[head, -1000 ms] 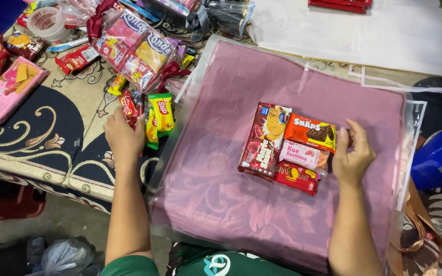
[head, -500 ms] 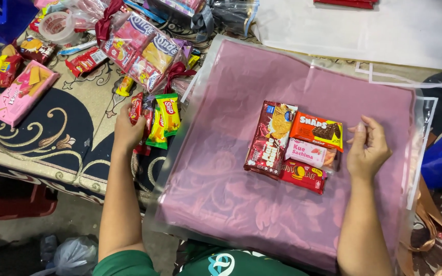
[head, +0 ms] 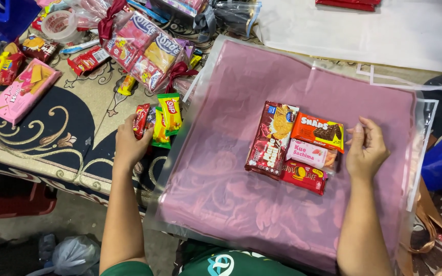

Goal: Arranging various snack packages on a sheet of pink wrapping paper and folding the paper to wrap them.

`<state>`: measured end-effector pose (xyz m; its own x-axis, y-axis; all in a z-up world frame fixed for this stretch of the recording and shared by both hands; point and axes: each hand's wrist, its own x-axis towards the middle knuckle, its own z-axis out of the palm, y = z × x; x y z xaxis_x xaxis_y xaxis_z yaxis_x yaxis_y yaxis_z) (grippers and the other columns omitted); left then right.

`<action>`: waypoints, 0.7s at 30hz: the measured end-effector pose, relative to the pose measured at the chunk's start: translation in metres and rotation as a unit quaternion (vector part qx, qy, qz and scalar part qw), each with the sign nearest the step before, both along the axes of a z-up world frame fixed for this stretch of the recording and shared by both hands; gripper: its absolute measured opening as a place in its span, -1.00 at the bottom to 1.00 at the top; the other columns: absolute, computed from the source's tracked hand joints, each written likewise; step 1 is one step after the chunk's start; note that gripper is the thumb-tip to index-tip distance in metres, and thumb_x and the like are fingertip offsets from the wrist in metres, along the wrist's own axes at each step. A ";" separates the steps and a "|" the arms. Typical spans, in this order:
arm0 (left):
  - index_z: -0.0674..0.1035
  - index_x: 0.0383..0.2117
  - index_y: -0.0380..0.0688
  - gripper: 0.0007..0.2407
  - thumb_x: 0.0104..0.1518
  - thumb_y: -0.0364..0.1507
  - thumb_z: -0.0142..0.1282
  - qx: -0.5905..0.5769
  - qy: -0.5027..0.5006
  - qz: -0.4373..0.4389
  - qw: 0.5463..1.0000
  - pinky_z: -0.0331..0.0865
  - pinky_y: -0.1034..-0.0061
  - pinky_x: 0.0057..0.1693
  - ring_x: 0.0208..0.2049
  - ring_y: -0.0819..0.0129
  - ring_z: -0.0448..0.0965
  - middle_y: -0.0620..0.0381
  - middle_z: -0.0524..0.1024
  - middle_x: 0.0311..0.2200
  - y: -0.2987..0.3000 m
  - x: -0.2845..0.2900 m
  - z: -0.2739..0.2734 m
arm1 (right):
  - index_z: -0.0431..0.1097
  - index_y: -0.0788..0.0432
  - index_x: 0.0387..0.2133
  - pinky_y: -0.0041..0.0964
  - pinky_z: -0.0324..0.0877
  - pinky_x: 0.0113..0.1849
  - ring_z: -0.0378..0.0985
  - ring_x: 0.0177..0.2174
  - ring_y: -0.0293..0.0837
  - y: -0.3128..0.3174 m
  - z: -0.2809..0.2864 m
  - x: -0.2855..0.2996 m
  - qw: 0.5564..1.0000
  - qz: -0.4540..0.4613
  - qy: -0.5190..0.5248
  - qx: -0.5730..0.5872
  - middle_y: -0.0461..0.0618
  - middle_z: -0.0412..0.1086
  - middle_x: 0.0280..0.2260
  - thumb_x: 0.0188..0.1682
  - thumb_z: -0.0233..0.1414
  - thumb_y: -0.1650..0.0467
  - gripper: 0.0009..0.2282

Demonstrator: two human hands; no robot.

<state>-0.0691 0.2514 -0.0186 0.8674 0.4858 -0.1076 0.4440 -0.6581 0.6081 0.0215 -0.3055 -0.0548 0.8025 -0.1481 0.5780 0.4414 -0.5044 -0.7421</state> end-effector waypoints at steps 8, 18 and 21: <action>0.28 0.27 -0.05 -0.33 0.00 -0.24 0.32 0.005 -0.001 0.043 0.999 0.28 0.10 0.16 0.06 -0.09 0.38 -0.20 0.34 0.03 0.003 0.012 -0.011 | 0.38 0.43 0.07 -0.30 0.44 -0.35 0.47 -0.45 -0.13 -0.001 -0.002 0.001 1.000 0.002 -0.001 -0.005 0.23 0.48 -0.33 0.32 -0.04 0.50 -0.82; 0.31 0.23 -0.05 -0.49 0.06 -0.36 0.04 0.032 0.003 0.057 0.998 0.34 -0.04 0.02 -0.11 -0.24 0.53 -0.19 0.57 -0.11 -0.014 0.013 0.001 | 0.39 0.41 0.07 -0.30 0.48 -0.34 0.51 -0.40 -0.14 -0.001 -0.002 0.002 1.000 -0.005 0.009 -0.010 0.20 0.48 -0.33 0.31 0.00 0.50 -0.82; 0.36 0.16 -0.21 -0.60 0.15 -0.46 0.01 0.069 -0.090 0.065 0.991 0.32 -0.03 -0.01 -0.11 -0.24 0.51 -0.22 0.53 -0.08 -0.010 0.010 0.007 | 0.39 0.39 0.06 -0.31 0.46 -0.35 0.49 -0.43 -0.15 -0.001 -0.002 0.002 1.000 -0.006 0.010 -0.008 0.18 0.48 -0.33 0.32 0.00 0.50 -0.84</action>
